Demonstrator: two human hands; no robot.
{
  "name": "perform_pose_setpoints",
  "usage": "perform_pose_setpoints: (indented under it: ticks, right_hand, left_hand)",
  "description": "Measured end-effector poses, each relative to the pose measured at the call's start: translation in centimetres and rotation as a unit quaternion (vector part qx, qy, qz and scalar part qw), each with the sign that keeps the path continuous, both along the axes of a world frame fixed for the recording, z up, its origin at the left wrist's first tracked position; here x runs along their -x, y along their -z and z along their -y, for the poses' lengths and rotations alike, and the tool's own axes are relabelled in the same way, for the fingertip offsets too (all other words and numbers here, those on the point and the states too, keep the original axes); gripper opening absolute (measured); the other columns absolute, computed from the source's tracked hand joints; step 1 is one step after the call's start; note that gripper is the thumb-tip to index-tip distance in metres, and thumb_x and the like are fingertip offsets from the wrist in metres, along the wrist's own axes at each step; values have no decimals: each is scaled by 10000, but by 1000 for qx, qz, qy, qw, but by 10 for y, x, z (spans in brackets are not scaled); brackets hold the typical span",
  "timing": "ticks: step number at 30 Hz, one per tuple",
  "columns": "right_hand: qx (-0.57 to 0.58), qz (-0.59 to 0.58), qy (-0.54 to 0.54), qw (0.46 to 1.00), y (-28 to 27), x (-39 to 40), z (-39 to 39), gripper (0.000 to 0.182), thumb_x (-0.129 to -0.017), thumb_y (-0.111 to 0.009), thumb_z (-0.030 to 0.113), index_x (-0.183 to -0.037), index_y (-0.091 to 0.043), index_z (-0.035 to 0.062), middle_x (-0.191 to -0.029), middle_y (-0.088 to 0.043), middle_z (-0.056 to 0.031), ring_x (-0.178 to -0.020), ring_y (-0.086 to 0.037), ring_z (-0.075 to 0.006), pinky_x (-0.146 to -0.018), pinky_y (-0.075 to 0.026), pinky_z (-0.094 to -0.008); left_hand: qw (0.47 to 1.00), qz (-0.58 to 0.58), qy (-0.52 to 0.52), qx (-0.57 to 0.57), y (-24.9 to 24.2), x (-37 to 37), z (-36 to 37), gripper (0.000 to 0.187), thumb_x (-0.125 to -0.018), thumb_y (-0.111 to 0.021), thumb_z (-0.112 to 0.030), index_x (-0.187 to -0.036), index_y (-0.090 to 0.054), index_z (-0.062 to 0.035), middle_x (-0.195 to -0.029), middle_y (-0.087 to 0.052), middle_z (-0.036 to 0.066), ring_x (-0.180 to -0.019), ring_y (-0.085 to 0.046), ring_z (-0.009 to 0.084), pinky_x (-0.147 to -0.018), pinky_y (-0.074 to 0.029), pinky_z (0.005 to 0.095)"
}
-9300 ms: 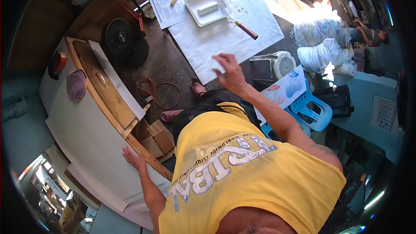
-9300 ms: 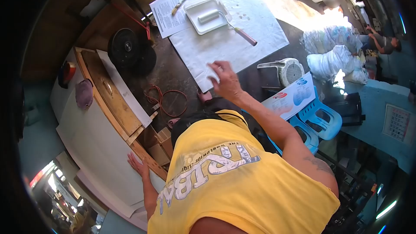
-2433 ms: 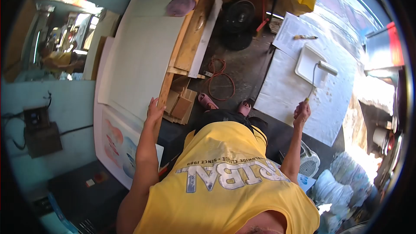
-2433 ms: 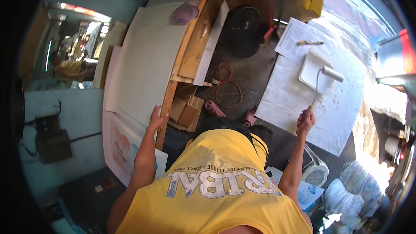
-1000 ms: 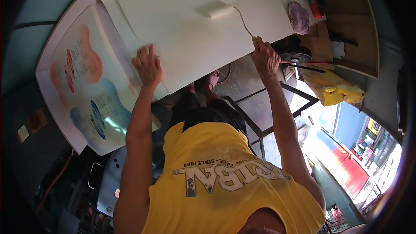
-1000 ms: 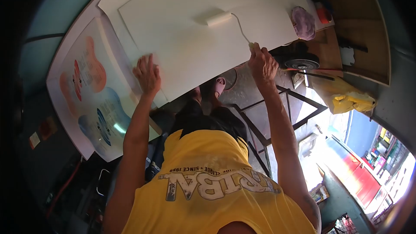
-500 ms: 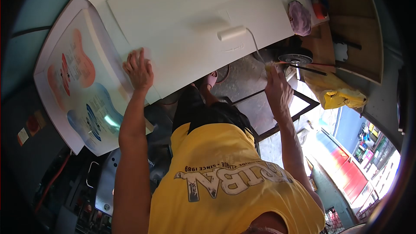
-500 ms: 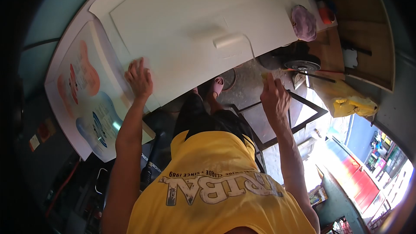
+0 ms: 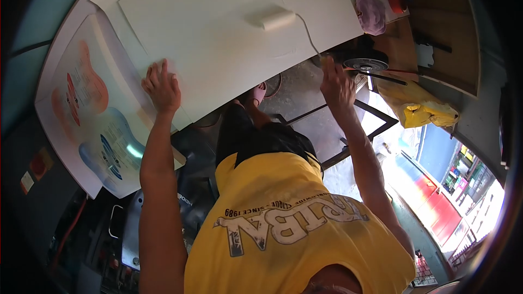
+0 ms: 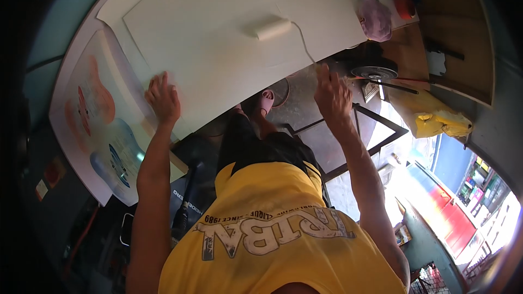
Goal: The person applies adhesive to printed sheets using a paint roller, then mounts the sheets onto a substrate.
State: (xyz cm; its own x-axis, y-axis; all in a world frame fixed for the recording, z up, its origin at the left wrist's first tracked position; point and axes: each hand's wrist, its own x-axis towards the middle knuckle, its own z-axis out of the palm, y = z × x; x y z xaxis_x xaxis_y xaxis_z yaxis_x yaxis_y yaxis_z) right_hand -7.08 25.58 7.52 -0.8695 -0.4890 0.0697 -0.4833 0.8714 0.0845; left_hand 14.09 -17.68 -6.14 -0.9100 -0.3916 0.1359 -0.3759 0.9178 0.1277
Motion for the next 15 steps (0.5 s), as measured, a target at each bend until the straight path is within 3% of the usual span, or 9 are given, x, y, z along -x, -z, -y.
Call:
perform_pose_setpoints:
  ticks: [5,9,12,15]
  right_hand:
    - [-34,60,27,997,-32,-74,-80,320,-936,-687,165,-1251,-640,133,-828,-641,-52,-696,-695,-227,-526,-554,-360]
    - [9,46,38,998,-59,-77,-96,337,-931,-700,155,-1264,-648,139,-835,-654,-58,-674,-684,-241,-524,-537,-369]
    - [76,81,87,990,-60,-38,-77,186,-970,-672,193,-1094,-599,75,-857,-688,-120,-681,-685,-343,-583,-546,-444]
    - [71,111,99,986,-41,25,-36,191,-1016,-593,246,-1045,-567,59,-874,-721,-175,-778,-711,-396,-634,-546,-515]
  left_hand:
    - [1000,-12,5,-3,4,-2,2,606,-1011,-535,-326,-1582,-370,-204,-1575,-340,156,-1478,-277,343,-1172,-184,645]
    - [1000,-9,3,2,4,-1,1,600,-1015,-529,-325,-1579,-375,-189,-1572,-344,165,-1472,-284,346,-1167,-185,651]
    - [1000,1,7,-3,-3,-1,-1,594,-1018,-523,-320,-1576,-377,-177,-1567,-349,174,-1465,-294,353,-1161,-188,661]
    - [1000,1,6,0,-4,1,0,589,-1022,-514,-321,-1576,-377,-172,-1566,-348,181,-1461,-300,362,-1155,-196,668]
